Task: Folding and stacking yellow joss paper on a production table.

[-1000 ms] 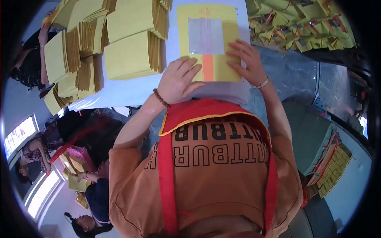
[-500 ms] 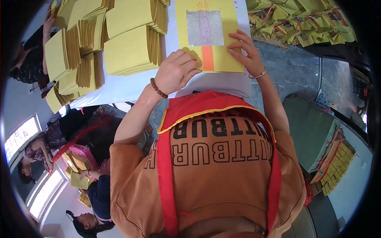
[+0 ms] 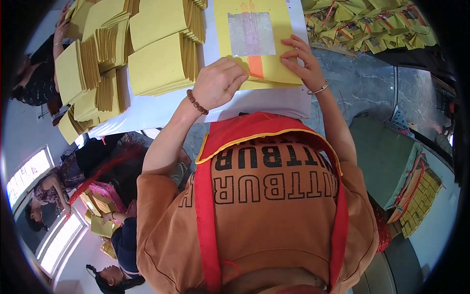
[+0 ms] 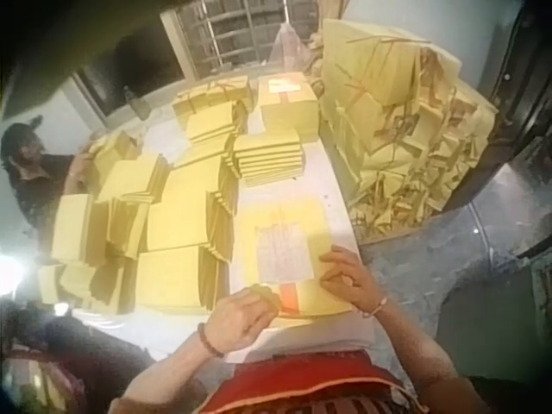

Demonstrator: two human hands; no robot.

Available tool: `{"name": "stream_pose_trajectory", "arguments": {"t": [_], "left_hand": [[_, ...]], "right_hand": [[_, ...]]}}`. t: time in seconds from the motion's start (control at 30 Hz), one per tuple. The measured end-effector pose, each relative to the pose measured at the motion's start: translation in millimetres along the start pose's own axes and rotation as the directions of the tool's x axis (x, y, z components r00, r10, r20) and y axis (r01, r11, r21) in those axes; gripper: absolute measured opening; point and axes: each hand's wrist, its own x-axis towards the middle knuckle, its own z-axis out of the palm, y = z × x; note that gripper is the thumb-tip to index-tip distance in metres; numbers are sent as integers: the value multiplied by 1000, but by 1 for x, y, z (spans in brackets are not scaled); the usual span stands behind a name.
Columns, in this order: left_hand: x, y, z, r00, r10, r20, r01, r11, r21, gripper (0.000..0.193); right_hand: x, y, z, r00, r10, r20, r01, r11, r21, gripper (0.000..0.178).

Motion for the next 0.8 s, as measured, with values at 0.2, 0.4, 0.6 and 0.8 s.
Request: {"name": "stream_pose_trajectory", "arguments": {"t": [0.2, 0.4, 0.6, 0.8], "left_hand": [[2, 1, -1, 1000, 17, 3, -17, 1000, 6, 11], [0, -2, 1, 1000, 10, 6, -10, 1000, -17, 11], [1, -1, 0, 998, -65, -3, 64, 994, -93, 12], [-2, -12, -1, 958, -278, 77, 288, 909, -301, 16]], "right_hand": [[0, 1, 0, 1000, -2, 0, 2, 1000, -11, 12], [-1, 2, 0, 1000, 0, 3, 0, 1000, 5, 12], [-2, 5, -2, 1000, 12, 19, -13, 999, 43, 20], [-1, 14, -8, 994, -71, 88, 66, 996, 60, 25]]}}
